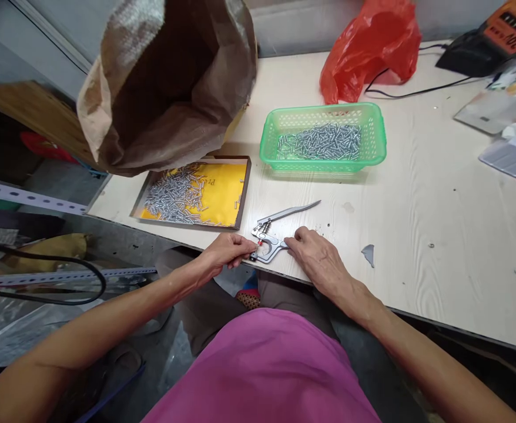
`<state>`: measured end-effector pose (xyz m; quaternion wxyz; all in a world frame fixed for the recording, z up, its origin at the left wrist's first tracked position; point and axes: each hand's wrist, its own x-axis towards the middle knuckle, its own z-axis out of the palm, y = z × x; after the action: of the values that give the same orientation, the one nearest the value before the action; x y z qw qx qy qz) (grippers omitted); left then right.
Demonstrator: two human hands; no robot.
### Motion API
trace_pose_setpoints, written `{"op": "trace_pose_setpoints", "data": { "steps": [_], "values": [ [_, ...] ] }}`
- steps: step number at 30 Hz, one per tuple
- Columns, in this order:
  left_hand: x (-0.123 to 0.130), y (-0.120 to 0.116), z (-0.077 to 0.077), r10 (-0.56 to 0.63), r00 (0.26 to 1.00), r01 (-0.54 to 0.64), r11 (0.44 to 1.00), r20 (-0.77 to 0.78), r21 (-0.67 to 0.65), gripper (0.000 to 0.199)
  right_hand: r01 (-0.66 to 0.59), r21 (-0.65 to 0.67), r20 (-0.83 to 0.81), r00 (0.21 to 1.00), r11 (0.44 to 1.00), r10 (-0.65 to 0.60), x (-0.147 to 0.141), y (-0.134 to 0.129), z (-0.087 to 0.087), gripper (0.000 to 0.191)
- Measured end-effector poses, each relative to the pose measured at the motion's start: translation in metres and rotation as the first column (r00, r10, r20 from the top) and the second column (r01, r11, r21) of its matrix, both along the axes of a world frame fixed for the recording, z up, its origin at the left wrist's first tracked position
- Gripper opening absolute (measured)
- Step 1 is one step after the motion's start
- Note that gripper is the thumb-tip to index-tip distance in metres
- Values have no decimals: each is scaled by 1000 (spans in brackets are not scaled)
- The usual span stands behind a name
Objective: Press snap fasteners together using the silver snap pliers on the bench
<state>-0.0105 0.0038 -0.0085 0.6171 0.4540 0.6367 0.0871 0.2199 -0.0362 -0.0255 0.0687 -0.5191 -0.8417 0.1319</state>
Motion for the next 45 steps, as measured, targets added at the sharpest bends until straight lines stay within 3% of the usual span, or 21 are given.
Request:
{"op": "trace_pose_setpoints", "data": {
  "steps": [9,12,17,20,26,32,36,38,39,41,43,45],
  "values": [
    [1,13,4,-200,974,197,980,-106,-39,25,24,-22,17,1000,999,-24,-5,0,5,27],
    [1,15,5,-270,957,265,962,-108,-62,25,-53,-16,-32,998,998,53,0,5,10,27],
    [-1,11,5,-262,961,258,964,-82,-62,25,-96,97,54,994,991,92,17,29,5,88],
    [-1,8,4,-226,969,220,973,-97,-68,24,-134,91,128,984,987,122,23,42,-2,103],
    [1,4,8,-195,976,189,980,-98,-65,24,-129,86,168,979,988,114,20,48,3,94],
    [3,-1,10,-129,987,126,991,-96,-45,31,-107,52,219,971,993,93,14,42,13,69],
    [0,-10,13,-183,968,196,979,-175,63,28,-93,57,184,979,994,81,12,36,17,52],
    [0,-15,16,-225,925,316,902,-305,295,26,-88,59,164,983,994,77,11,33,18,45],
    [1,-18,18,-235,896,392,816,-377,425,23,-86,60,155,985,994,76,10,31,18,42],
    [9,-19,19,-265,832,541,582,-487,608,18,-87,65,143,987,994,77,9,29,17,38],
    [22,-15,17,-334,758,652,376,-561,658,28,-88,84,140,987,993,75,9,27,14,39],
    [36,-6,14,-403,674,731,241,-619,639,43,-91,99,142,987,991,77,11,27,10,43]
  ]
}}
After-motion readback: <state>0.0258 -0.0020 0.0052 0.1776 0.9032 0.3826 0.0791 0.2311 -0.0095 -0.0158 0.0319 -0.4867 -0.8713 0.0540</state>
